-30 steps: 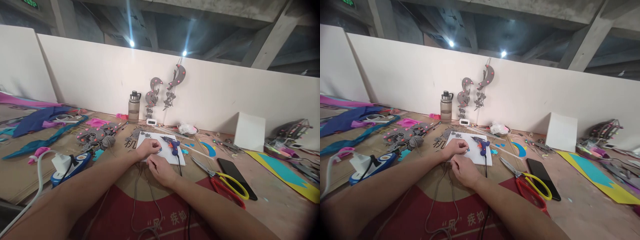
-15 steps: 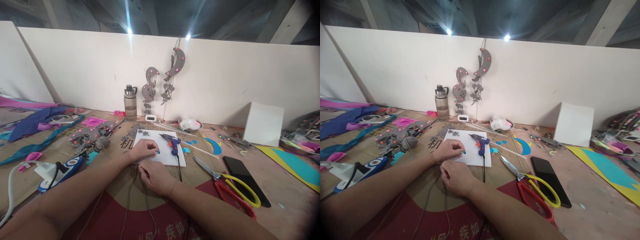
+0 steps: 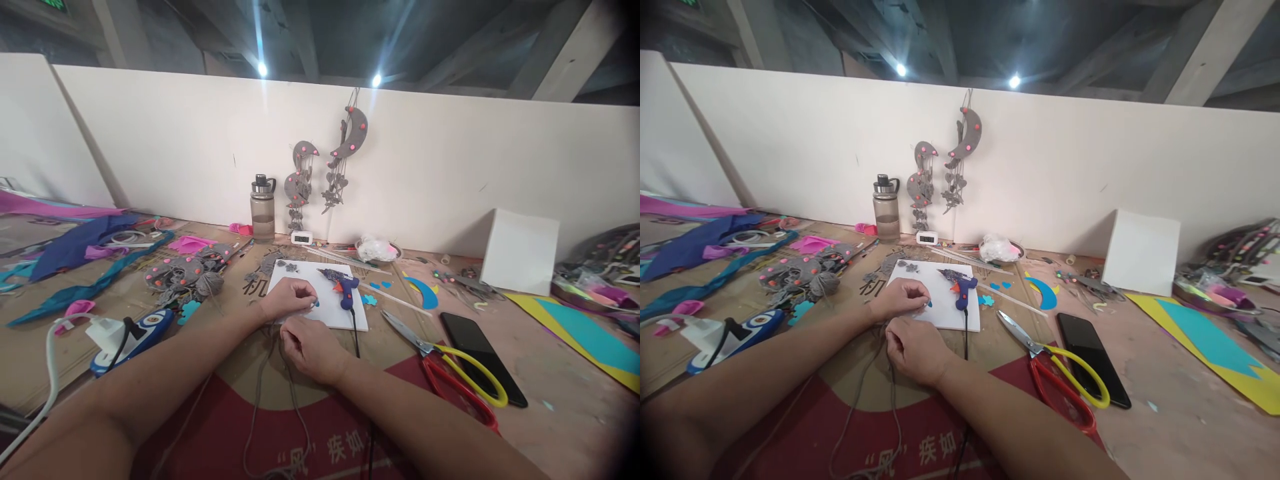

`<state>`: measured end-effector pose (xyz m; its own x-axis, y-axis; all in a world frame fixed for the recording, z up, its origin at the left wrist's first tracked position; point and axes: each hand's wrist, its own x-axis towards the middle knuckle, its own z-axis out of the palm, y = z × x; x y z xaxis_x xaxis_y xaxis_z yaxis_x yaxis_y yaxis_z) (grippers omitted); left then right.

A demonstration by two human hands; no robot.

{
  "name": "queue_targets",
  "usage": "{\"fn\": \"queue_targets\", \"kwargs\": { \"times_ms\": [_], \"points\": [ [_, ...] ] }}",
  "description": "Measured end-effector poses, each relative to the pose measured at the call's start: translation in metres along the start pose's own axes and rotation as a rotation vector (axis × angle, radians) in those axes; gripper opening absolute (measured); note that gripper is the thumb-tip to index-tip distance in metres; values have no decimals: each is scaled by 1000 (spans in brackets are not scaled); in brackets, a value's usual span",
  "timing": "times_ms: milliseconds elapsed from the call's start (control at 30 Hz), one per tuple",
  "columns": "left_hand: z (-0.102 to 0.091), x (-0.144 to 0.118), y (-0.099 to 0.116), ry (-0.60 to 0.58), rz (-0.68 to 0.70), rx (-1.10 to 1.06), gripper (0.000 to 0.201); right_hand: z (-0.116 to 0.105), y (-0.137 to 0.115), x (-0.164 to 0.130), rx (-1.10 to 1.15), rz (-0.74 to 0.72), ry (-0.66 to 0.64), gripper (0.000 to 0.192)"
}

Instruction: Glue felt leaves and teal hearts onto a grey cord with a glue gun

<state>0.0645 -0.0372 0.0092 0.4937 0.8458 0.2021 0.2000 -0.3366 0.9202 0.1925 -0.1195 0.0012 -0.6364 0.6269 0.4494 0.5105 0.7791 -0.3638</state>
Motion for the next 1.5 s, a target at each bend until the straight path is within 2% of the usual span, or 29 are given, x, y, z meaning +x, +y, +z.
{"fn": "queue_targets", "kwargs": {
  "times_ms": [300,500,767,1167,1367,1500],
  "points": [
    [-3,3,3,38,-64,-72,22,2,4,3,5,9,49,13],
    [-5,8,-1,77,-85,-87,21,0,4,1,19,36,35,14],
    [-1,16,-3,89,-206,-196,16,-4,1,-2,78,21,19,13],
    [-6,19,-9,94,-204,-243,18,-3,6,-4,105,-3,65,11],
    [-8,21,-10,106,-258,-262,22,-12,2,-3,110,26,111,12],
    [-10,21,-13,122,-237,-302,21,-28,1,3,46,136,142,9]
  ]
}}
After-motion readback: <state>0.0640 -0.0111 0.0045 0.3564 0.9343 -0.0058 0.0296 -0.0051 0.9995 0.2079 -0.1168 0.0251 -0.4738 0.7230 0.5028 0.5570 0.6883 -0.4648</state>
